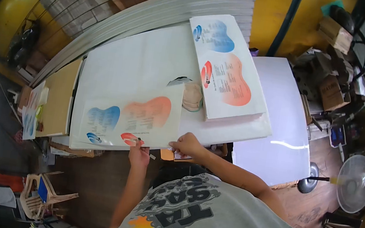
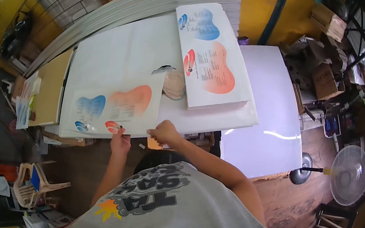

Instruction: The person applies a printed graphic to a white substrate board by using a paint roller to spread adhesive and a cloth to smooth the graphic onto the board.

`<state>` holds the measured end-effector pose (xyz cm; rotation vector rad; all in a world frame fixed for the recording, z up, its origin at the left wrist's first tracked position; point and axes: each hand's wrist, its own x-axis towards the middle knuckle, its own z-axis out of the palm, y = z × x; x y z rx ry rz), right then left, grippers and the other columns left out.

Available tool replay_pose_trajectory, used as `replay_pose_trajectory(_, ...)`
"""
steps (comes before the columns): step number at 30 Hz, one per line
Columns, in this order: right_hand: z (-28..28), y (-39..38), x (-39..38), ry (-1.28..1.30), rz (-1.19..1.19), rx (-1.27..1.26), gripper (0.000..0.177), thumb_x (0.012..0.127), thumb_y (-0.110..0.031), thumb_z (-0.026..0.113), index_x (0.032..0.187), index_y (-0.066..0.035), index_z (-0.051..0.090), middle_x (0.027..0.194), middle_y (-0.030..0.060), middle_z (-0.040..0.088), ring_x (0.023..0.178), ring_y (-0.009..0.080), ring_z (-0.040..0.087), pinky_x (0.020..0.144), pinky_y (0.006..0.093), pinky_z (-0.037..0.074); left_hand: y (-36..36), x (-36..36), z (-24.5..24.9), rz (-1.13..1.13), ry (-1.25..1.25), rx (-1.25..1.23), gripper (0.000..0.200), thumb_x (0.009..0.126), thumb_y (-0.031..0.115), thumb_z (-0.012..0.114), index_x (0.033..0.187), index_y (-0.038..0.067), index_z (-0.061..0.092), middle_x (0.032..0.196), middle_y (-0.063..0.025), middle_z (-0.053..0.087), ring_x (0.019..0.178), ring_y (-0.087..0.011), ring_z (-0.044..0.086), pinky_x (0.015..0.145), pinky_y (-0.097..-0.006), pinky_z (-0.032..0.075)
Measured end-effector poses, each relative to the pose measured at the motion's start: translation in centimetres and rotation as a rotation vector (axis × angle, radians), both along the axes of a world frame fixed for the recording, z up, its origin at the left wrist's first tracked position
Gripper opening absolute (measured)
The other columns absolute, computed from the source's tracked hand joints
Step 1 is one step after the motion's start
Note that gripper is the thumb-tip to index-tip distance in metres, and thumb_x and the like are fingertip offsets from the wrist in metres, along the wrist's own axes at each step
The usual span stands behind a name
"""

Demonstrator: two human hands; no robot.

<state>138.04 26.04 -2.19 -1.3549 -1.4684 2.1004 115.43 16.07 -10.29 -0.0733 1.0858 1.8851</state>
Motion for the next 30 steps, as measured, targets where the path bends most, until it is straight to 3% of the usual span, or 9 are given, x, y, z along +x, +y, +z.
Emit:
replay_pose_trajectory(2, -1.8, -0.9, 0.6, 0.002, -0.044, -0.023, 0.034, 0.084, -0.019, 0.077, 0.065, 0.006, 0.064, 0.055, 0.0117, 0.059, 0.042, 0.0166, 0.056, 0.038, 0.0292, 0.047, 0.0, 0.7, -1.4, 0.012, -0.033, -0.059, 0.033, 0.095, 0.001, 0.059, 0.126, 0.008, 0.052, 0.116, -0.0061, 0.065, 0.106, -0.0206, 0.065, 0.095, -0.0382, 0.055)
replay_pose_trajectory(8, -4.7, -3.1, 0.7, -0.284, -0.141, 0.007, 0.035, 0.085, -0.025, 0.074, 0.066, 0.004, 0.066, 0.055, 0.0116, 0.062, 0.045, 0.0198, 0.061, 0.046, 0.0329, 0.053, -0.8, 1.4, -3.3, -0.027, -0.003, -0.206, 0.04, 0.089, -0.006, 0.059, 0.125, 0.01, 0.052, 0.116, -0.0057, 0.063, 0.105, -0.0206, 0.065, 0.092, -0.0392, 0.056)
replay_pose_trajectory(11, -5.1, -3.4, 0.8, -0.361, -0.102, 0.017, 0.036, 0.087, -0.028, 0.073, 0.069, 0.002, 0.069, 0.057, 0.011, 0.064, 0.048, 0.0206, 0.064, 0.052, 0.0348, 0.055, -1.2, 1.1, -3.7, -0.05, -0.001, -0.199, 0.035, 0.098, 0.003, 0.054, 0.131, 0.013, 0.049, 0.117, -0.0079, 0.063, 0.103, -0.0229, 0.065, 0.091, -0.0416, 0.056)
replay_pose_trajectory(17, 4.6, -4.3, 0.8, -0.061, -0.116, 0.171, 0.039, 0.084, -0.035, 0.077, 0.075, 0.002, 0.07, 0.061, 0.01, 0.067, 0.054, 0.0169, 0.067, 0.055, 0.0342, 0.054, -0.9, 0.1, 2.6, -0.015, -0.089, -0.052, 0.03, 0.093, -0.004, 0.058, 0.121, 0.007, 0.055, 0.114, -0.0062, 0.065, 0.101, -0.0198, 0.066, 0.092, -0.0344, 0.056)
replay_pose_trajectory(19, 6.9, -5.0, 0.1, 0.064, -0.088, 0.452, 0.039, 0.082, -0.036, 0.08, 0.078, 0.002, 0.071, 0.063, 0.0098, 0.067, 0.06, 0.014, 0.067, 0.058, 0.0327, 0.053, -0.7, 0.0, 5.3, -0.007, -0.104, 0.004, 0.024, 0.093, -0.004, 0.059, 0.116, 0.004, 0.058, 0.11, -0.004, 0.066, 0.102, -0.0163, 0.066, 0.094, -0.0299, 0.055)
replay_pose_trajectory(20, 8.3, -5.2, -0.3, 0.086, -0.08, 0.451, 0.039, 0.082, -0.036, 0.08, 0.078, 0.002, 0.071, 0.063, 0.0098, 0.067, 0.06, 0.014, 0.067, 0.058, 0.0327, 0.053, -0.6, -0.2, 6.1, 0.005, -0.085, 0.005, 0.024, 0.093, -0.004, 0.059, 0.116, 0.004, 0.058, 0.11, -0.004, 0.066, 0.102, -0.0163, 0.066, 0.094, -0.0299, 0.055)
replay_pose_trajectory(22, 10.4, -5.8, -1.0, 0.127, -0.102, 0.518, 0.028, 0.08, -0.021, 0.085, 0.079, 0.003, 0.069, 0.065, 0.0053, 0.065, 0.06, 0.0073, 0.058, 0.055, 0.0255, 0.048, -0.4, -0.5, 7.3, 0.029, -0.136, 0.031, 0.019, 0.095, -0.001, 0.06, 0.113, 0.003, 0.059, 0.107, -0.0028, 0.067, 0.102, -0.0131, 0.065, 0.094, -0.0271, 0.054)
replay_pose_trajectory(26, 11.1, -5.8, -2.3, 0.12, -0.128, 0.623, 0.029, 0.08, -0.021, 0.084, 0.078, 0.004, 0.069, 0.064, 0.008, 0.066, 0.056, 0.0087, 0.058, 0.053, 0.0269, 0.048, -0.2, 0.1, 8.9, 0.026, -0.118, 0.05, 0.017, 0.098, 0.002, 0.058, 0.115, 0.003, 0.058, 0.112, -0.0038, 0.067, 0.106, -0.012, 0.064, 0.096, -0.0262, 0.052)
replay_pose_trajectory(30, 12.3, -5.3, -2.5, 0.182, -0.177, 0.686, 0.025, 0.083, -0.018, 0.08, 0.075, 0.003, 0.068, 0.062, 0.0121, 0.066, 0.052, 0.0134, 0.059, 0.05, 0.0303, 0.047, -0.6, -0.8, 7.6, -0.062, -0.128, 0.099, 0.028, 0.102, 0.004, 0.051, 0.129, 0.004, 0.053, 0.128, -0.0055, 0.062, 0.118, -0.013, 0.06, 0.103, -0.0292, 0.05)
